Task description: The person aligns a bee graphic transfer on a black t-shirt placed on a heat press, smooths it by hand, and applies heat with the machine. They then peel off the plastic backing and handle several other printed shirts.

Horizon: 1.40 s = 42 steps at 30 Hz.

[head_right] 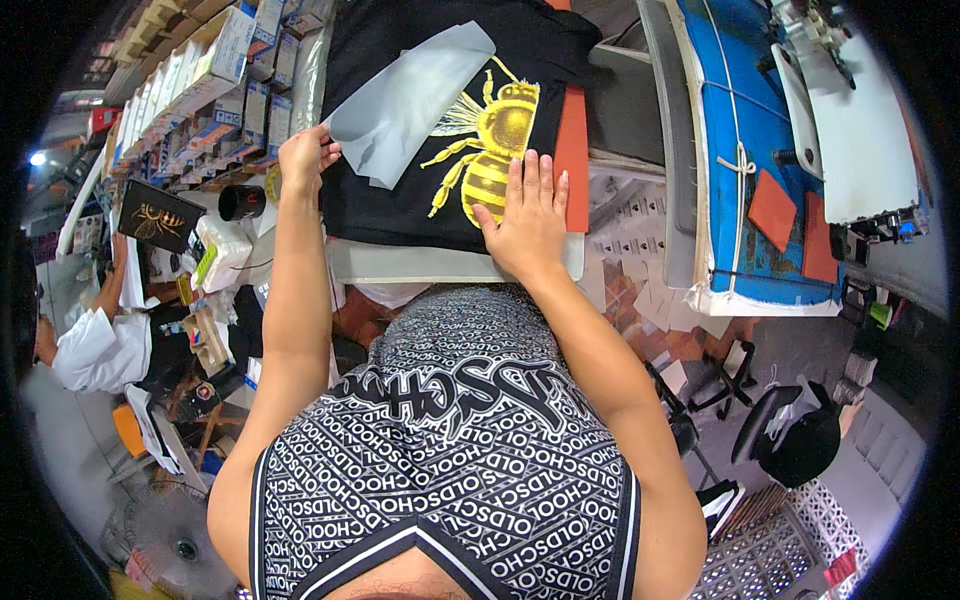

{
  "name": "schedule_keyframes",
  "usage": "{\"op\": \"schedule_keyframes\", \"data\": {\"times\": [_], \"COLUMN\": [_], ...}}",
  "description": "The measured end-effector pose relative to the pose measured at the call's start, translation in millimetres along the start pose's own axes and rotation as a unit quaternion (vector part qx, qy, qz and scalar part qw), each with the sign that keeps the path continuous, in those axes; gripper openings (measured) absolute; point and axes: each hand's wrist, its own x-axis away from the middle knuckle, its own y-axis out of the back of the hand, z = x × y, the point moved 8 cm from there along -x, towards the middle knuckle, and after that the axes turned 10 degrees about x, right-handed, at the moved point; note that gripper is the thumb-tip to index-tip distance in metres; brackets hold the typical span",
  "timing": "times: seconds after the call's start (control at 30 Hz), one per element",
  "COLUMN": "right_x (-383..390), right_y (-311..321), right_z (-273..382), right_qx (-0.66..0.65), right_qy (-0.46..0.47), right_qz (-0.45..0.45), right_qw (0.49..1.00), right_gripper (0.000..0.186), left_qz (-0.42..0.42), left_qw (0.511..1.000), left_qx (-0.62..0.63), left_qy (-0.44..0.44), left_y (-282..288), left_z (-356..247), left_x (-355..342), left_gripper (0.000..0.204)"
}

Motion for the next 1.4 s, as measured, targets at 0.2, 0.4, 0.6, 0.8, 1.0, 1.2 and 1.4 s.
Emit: {"op": "schedule_keyframes", "data": {"times": [0.2, 0.4, 0.6, 0.8, 1.0, 1.2, 1.4], "right_x": [3.0, 2.5, 3.7, 2.4, -22.4, -127.8, -203.9], "right_y": [0.3, 0.6, 3.8, 7.9, 21.7, -23.5, -60.1], "right_z": [2.1, 4.0, 4.4, 4.3, 12.5, 74.3, 52.0], "right_qx": [-0.003, -0.003, 0.001, -0.001, -0.034, -0.009, 0.064], "right_qy": [0.01, 0.013, 0.024, 0.021, 0.044, 0.207, 0.141], "right_qz": [-0.013, -0.013, -0.017, -0.014, -0.013, 0.026, 0.03], "right_qw": [1.0, 1.0, 1.0, 1.0, 0.998, 0.978, 0.987], "right_gripper": [0.085, 0.085, 0.085, 0.083, 0.076, 0.073, 0.071], "left_qz": [-0.056, -0.09, -0.095, -0.101, -0.025, -0.142, 0.017], "left_qw": [0.998, 0.995, 0.982, 0.948, 0.845, 0.882, 0.858], "left_qx": [0.016, 0.042, 0.162, 0.299, 0.532, 0.45, 0.495], "left_qy": [-0.024, -0.024, -0.004, -0.029, -0.034, -0.004, 0.137], "left_y": [36.7, 73.5, 109.5, 143.3, 175.7, 212.7, 150.9], "left_z": [-8.3, -11.6, 1.4, -8.0, -5.6, 77.5, 192.1], "left_x": [-31.9, -53.6, -74.2, -70.6, -35.0, 86.3, 191.7], "left_gripper": [0.009, 0.011, 0.009, 0.012, 0.026, 0.039, 0.049]}}
